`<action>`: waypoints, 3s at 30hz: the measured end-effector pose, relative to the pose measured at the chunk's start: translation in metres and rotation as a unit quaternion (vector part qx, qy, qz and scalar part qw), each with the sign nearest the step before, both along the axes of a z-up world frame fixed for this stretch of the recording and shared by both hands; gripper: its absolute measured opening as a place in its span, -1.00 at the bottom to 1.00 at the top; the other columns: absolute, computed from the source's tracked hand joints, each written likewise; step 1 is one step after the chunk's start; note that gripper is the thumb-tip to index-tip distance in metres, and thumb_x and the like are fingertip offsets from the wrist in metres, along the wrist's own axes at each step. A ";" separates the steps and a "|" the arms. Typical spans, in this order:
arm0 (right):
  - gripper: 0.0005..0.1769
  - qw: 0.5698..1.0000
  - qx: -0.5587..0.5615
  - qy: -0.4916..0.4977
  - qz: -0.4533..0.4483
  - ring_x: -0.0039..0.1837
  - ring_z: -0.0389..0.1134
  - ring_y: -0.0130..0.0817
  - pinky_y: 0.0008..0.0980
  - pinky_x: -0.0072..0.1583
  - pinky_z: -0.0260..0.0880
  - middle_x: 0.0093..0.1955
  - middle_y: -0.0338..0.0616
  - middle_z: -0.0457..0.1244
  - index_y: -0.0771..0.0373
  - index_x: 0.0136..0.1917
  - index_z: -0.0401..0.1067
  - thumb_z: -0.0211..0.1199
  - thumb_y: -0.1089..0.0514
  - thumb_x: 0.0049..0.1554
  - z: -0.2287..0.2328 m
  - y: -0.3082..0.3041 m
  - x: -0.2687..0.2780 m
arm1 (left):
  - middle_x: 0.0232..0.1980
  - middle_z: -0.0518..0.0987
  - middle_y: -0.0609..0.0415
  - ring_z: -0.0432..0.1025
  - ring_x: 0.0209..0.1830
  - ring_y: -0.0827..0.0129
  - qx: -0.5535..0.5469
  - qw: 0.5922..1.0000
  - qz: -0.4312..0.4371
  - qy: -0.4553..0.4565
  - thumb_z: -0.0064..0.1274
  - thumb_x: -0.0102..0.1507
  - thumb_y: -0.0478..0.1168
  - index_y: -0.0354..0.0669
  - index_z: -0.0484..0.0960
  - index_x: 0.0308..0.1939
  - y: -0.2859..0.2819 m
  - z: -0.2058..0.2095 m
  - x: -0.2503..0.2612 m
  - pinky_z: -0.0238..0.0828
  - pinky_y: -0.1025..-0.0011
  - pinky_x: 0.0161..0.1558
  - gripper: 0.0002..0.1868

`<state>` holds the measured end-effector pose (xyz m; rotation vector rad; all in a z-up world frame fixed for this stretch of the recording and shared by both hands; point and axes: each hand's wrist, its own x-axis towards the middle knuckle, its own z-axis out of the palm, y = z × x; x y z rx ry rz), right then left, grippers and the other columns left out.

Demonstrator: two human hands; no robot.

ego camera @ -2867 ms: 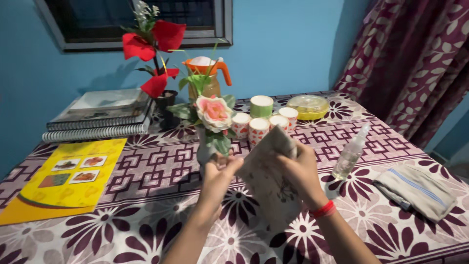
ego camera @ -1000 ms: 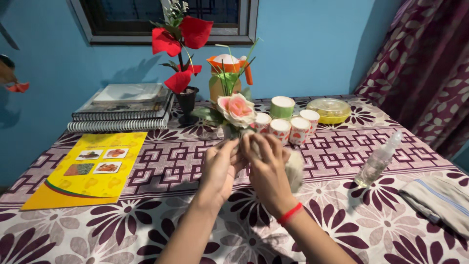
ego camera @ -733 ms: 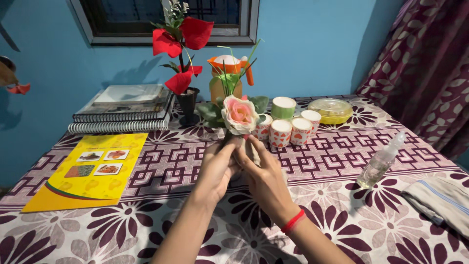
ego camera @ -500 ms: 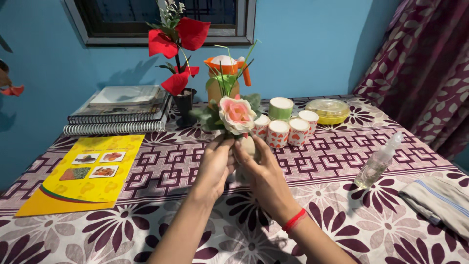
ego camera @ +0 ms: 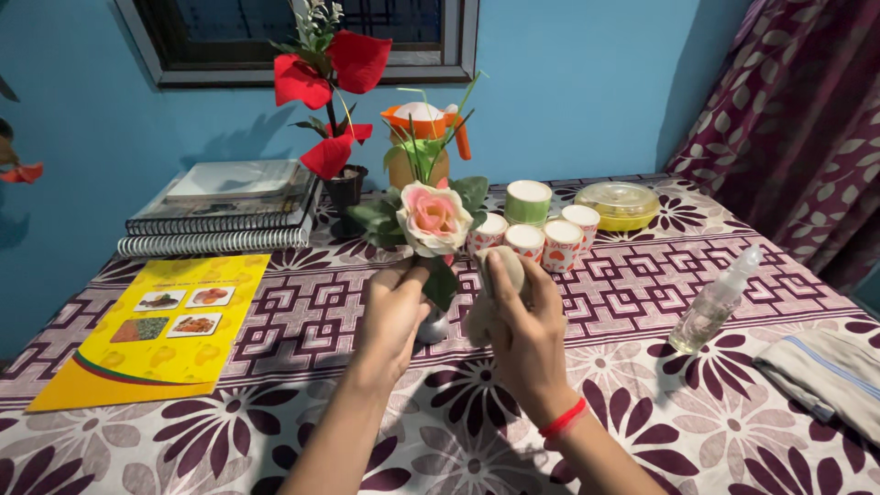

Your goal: The person wipes a pink artificial rose and its vase with a cloth, then sprays the cloth with a liquid and continues wiping the flower and vase. The person also wipes the leaves and stem of the rose and adjusts the flower arrangement in the vase.

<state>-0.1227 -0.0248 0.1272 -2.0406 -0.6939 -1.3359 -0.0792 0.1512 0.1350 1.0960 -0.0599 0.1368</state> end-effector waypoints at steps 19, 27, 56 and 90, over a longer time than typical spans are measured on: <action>-0.26 0.994 -0.086 0.025 -0.058 0.39 0.14 0.00 -0.11 0.35 0.16 0.50 -0.06 0.14 0.26 0.49 0.28 0.20 0.35 0.02 -0.010 0.035 0.001 | 0.09 0.63 -0.18 0.53 -0.02 0.29 -0.022 0.994 -0.080 -0.075 -0.09 0.41 -0.37 -0.48 0.60 0.11 -0.008 0.000 -0.003 0.48 0.34 -0.01 -0.73; -0.32 0.995 -0.070 0.017 -0.068 0.37 0.17 -0.02 -0.10 0.34 0.17 0.47 -0.08 0.18 0.27 0.45 0.32 0.21 0.37 0.05 -0.006 0.034 0.009 | 0.09 0.61 -0.10 0.53 0.03 0.23 -0.046 0.992 -0.111 -0.027 -0.16 0.34 -0.44 -0.40 0.52 0.16 -0.008 0.007 -0.006 0.48 0.21 0.10 -0.68; -0.21 0.994 -0.090 0.042 -0.051 0.37 0.17 0.11 -0.05 0.36 0.21 0.51 0.05 0.16 0.34 0.44 0.31 0.12 0.47 -0.11 -0.005 0.033 -0.001 | 0.14 0.60 -0.05 0.50 0.13 0.29 -0.179 0.966 -0.186 -0.001 -0.25 0.42 -0.18 -0.28 0.51 0.14 -0.007 0.002 -0.003 0.40 0.26 0.23 -0.66; -0.23 0.993 -0.087 0.055 -0.055 0.41 0.14 0.13 -0.04 0.38 0.13 0.55 0.05 0.11 0.31 0.45 0.26 0.11 0.45 -0.07 -0.012 0.049 -0.003 | 0.06 0.64 0.09 0.53 0.06 0.43 -0.166 0.974 -0.152 0.006 -0.19 0.39 -0.14 -0.24 0.55 0.11 -0.009 -0.004 -0.012 0.47 0.35 0.15 -0.67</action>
